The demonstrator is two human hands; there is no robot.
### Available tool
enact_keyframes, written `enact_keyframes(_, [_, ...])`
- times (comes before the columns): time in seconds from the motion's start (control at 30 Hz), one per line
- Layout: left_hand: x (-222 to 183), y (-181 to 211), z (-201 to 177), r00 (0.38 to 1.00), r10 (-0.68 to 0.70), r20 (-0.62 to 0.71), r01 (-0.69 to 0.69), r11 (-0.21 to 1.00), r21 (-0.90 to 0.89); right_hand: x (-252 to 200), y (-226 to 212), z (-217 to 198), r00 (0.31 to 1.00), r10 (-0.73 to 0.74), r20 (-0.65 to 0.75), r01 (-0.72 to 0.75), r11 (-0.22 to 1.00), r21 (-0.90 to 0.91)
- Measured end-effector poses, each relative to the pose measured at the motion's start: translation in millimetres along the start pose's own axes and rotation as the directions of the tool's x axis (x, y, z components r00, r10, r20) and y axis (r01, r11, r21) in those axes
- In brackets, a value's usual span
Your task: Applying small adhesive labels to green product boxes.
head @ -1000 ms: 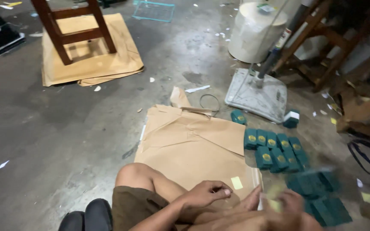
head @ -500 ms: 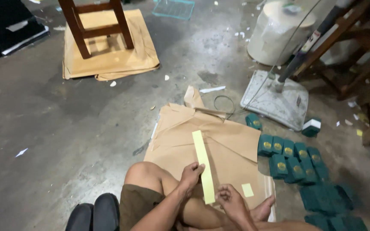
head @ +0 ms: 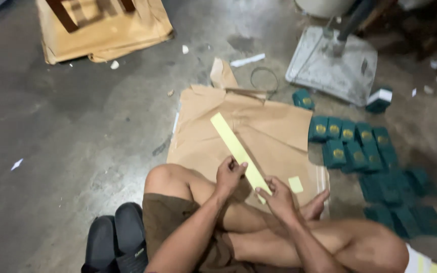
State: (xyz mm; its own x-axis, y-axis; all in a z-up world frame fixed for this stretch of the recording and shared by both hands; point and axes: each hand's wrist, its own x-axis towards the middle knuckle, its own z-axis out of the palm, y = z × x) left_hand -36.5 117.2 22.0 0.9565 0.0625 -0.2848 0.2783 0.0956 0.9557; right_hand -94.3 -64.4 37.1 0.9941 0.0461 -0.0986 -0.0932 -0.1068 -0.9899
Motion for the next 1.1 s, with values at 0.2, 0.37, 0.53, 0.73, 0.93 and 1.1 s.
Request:
enact_keyframes(0.2, [-19, 19, 4, 0.891, -0.124, 0.436, 0.203, 0.97, -0.138, -2, -24, -5, 0.968, 0.205, -0.147, -0.216, 0.975, -0.06])
enact_keyframes(0.37, [0, -20, 1, 0.938, -0.126, 0.324, 0.086, 0.987, 0.135, 1, 48, -6, 0.928, 0.364, -0.078, -0.372, 0.891, -0.26])
enact_keyframes(0.53, [6, -8, 5, 0.985, -0.088, 0.147, 0.03, 0.935, 0.353, -1, 45, 6, 0.875, 0.463, -0.143, -0.483, 0.858, -0.175])
enact_keyframes(0.73, [-6, -1, 7, 0.933, -0.191, 0.305, 0.052, 0.909, 0.413, 1, 66, 6, 0.89, 0.408, -0.202, -0.444, 0.876, -0.19])
enact_keyframes(0.93, [-9, -2, 7, 0.928, -0.139, 0.344, -0.111, 0.78, 0.615, -1, 38, 15, 0.857, 0.477, -0.194, -0.513, 0.825, -0.237])
enact_keyframes(1.1, [-19, -3, 10, 0.915, -0.03, 0.402, -0.25, 0.741, 0.624, -12, -16, 10, 0.899, 0.398, -0.185, -0.432, 0.727, -0.534])
